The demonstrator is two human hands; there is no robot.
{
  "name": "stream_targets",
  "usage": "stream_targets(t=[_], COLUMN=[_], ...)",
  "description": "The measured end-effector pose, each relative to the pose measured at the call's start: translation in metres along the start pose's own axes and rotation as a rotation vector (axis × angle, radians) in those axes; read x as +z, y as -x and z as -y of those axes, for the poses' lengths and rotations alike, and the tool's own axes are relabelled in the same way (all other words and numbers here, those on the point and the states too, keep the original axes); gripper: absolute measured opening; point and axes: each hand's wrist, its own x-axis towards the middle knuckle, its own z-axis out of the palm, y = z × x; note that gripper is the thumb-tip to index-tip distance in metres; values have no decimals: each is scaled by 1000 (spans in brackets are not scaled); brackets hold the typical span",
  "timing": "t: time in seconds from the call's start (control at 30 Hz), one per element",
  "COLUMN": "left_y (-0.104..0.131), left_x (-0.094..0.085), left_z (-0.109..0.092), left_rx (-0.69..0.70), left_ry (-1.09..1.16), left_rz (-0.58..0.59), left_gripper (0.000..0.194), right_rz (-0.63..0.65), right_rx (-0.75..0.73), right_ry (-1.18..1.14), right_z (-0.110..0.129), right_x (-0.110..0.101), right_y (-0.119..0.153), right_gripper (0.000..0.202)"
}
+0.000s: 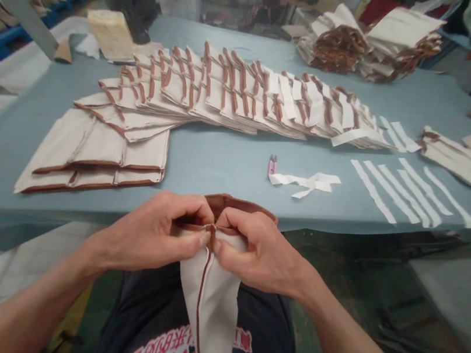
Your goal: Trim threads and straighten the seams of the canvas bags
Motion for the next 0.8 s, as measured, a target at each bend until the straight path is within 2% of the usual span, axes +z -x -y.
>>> stream_targets(t=[0.17, 0.37, 0.53, 0.7, 0.8], left_y=[1, 4, 10, 11, 10], left_x=[-12, -17, -12, -12, -10], left_z=[-9, -12, -13, -13, -11], left_rx=[78, 43, 126, 16, -68], left_ry=[-167, -192, -238, -119, -49], left_rz=[-11, 51, -40, -21, -11], left_gripper=[10, 13, 16, 15, 14], right_rz=[0, 3, -46, -129, -153], right_rx=[-47, -67, -120, -217, -306], right_ry=[79, 61, 106, 53, 169], right_z=[7, 10, 11, 7, 3], right_x=[-1, -3, -5, -5, -5], right_y=[-2, -1, 0, -3, -3], right_gripper=[22, 19, 10, 8, 10])
